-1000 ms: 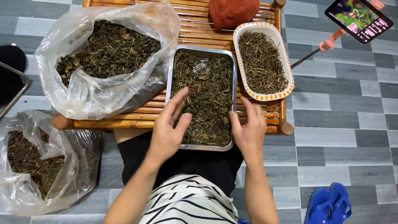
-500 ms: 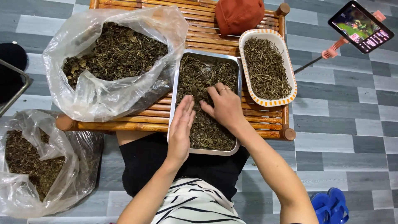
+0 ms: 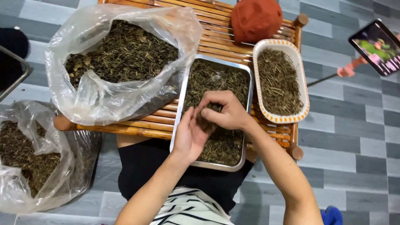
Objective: The person sits on a bamboo mat on the floor and sorts dried green herbs by hand. They pick herbs from a large plastic bag and a metal tray, separate them, and place the sorted portions into a smaller patterned tray.
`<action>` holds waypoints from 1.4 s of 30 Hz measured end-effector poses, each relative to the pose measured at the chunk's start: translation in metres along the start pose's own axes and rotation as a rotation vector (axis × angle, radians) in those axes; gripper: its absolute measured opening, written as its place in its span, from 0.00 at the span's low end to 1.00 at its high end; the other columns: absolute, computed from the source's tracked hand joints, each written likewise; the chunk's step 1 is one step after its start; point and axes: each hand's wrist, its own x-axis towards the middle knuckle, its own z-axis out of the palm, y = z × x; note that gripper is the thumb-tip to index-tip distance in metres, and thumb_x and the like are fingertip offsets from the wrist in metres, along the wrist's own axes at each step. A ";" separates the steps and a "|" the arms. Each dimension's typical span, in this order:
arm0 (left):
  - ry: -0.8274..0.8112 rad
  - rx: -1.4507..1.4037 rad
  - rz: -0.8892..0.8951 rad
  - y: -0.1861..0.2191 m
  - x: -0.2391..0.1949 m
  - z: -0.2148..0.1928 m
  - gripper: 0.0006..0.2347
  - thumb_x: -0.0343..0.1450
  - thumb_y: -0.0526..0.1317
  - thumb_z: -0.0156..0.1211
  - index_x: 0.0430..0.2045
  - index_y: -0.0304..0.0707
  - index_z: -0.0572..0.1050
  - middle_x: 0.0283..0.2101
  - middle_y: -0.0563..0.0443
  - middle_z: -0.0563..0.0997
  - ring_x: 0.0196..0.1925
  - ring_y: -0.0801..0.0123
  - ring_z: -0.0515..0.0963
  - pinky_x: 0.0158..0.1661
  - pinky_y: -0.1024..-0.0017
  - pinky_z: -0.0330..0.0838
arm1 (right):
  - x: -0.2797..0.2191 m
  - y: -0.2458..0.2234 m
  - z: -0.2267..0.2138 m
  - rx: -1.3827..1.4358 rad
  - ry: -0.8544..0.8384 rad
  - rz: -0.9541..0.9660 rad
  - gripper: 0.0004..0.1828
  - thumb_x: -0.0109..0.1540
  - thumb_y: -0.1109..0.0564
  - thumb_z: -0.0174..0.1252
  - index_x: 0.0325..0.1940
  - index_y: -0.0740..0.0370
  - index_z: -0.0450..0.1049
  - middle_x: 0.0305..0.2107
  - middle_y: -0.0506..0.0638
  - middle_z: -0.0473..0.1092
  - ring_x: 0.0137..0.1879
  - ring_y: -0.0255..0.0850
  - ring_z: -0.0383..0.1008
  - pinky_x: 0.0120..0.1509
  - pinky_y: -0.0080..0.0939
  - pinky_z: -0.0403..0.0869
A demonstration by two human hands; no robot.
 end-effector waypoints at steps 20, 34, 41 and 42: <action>0.102 -0.060 0.038 0.022 -0.039 0.062 0.23 0.76 0.44 0.40 0.67 0.35 0.62 0.68 0.32 0.65 0.68 0.46 0.65 0.65 0.49 0.61 | 0.020 0.019 -0.068 0.101 -0.287 -0.008 0.02 0.59 0.62 0.65 0.33 0.64 0.83 0.25 0.53 0.77 0.29 0.43 0.76 0.39 0.43 0.75; 0.012 -0.044 0.131 0.010 -0.043 0.052 0.24 0.77 0.42 0.39 0.70 0.36 0.55 0.67 0.32 0.64 0.65 0.50 0.68 0.65 0.53 0.64 | 0.009 0.016 -0.054 -0.015 -0.442 0.035 0.07 0.56 0.64 0.70 0.38 0.63 0.83 0.21 0.52 0.68 0.25 0.42 0.67 0.32 0.44 0.70; 0.147 -0.054 0.096 0.014 -0.044 0.057 0.24 0.75 0.43 0.40 0.69 0.39 0.61 0.66 0.34 0.67 0.62 0.53 0.70 0.62 0.58 0.67 | 0.009 0.016 -0.055 -0.046 -0.465 0.082 0.06 0.56 0.64 0.69 0.37 0.59 0.82 0.21 0.50 0.68 0.25 0.42 0.68 0.32 0.43 0.71; 0.157 -0.057 0.098 0.014 -0.044 0.058 0.24 0.75 0.44 0.40 0.68 0.39 0.61 0.66 0.35 0.67 0.62 0.53 0.70 0.62 0.58 0.67 | 0.010 0.014 -0.056 -0.052 -0.466 0.087 0.07 0.56 0.65 0.68 0.38 0.60 0.81 0.21 0.51 0.68 0.25 0.44 0.68 0.32 0.44 0.72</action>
